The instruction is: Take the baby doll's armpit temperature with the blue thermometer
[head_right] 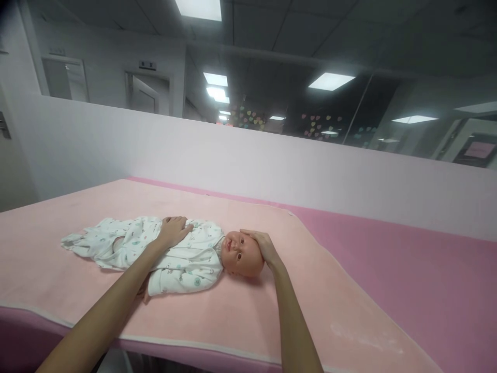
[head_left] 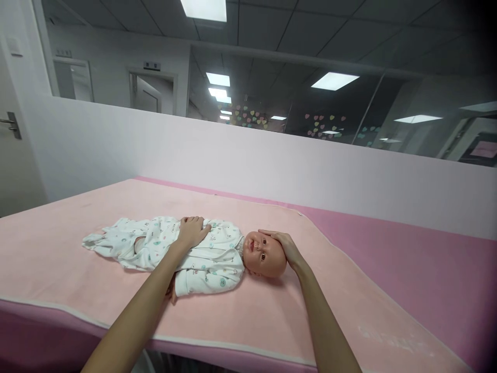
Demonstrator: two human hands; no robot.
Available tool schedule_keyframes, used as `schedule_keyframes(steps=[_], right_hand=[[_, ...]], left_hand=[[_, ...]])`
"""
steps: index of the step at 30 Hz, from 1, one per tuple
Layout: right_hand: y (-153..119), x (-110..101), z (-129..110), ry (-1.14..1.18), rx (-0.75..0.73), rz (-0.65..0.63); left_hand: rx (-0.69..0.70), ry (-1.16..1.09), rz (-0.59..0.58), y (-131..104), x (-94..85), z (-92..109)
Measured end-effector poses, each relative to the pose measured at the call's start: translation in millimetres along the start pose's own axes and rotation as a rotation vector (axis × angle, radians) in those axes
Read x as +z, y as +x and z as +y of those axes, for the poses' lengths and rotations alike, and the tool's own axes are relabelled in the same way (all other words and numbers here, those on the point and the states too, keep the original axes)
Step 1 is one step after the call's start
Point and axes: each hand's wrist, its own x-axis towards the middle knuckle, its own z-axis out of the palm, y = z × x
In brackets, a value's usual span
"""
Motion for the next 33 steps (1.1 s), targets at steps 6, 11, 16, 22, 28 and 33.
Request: schedule_keyframes(steps=[6,11,16,22,28,33], right_hand=[[6.2,0.9,9.7,0.09,-0.058,0.105],[6.1,1.0,7.8,0.078,-0.069,0.083],[-0.3,0.8,-2.0,-0.008,-0.017,-0.015],[-0.3,1.1,-1.7,-0.01,-0.012,-0.003],[0.8,0.8,-0.1,-0.015,-0.03,-0.003],[-0.5,0.8,-1.5,-0.025,-0.047,-0.012]], left_hand=[[0.001,-0.009,-0.003,0.5,0.4,-0.3],[0.003,0.003,-0.003,0.4,-0.2,-0.1],[0.004,-0.004,-0.002,-0.4,-1.9,0.8],[-0.008,-0.013,-0.004,-0.2,-1.5,0.7],[-0.002,-0.006,-0.001,0.0,-0.1,-0.4],[0.002,0.001,0.0,0.1,-0.4,-0.1]])
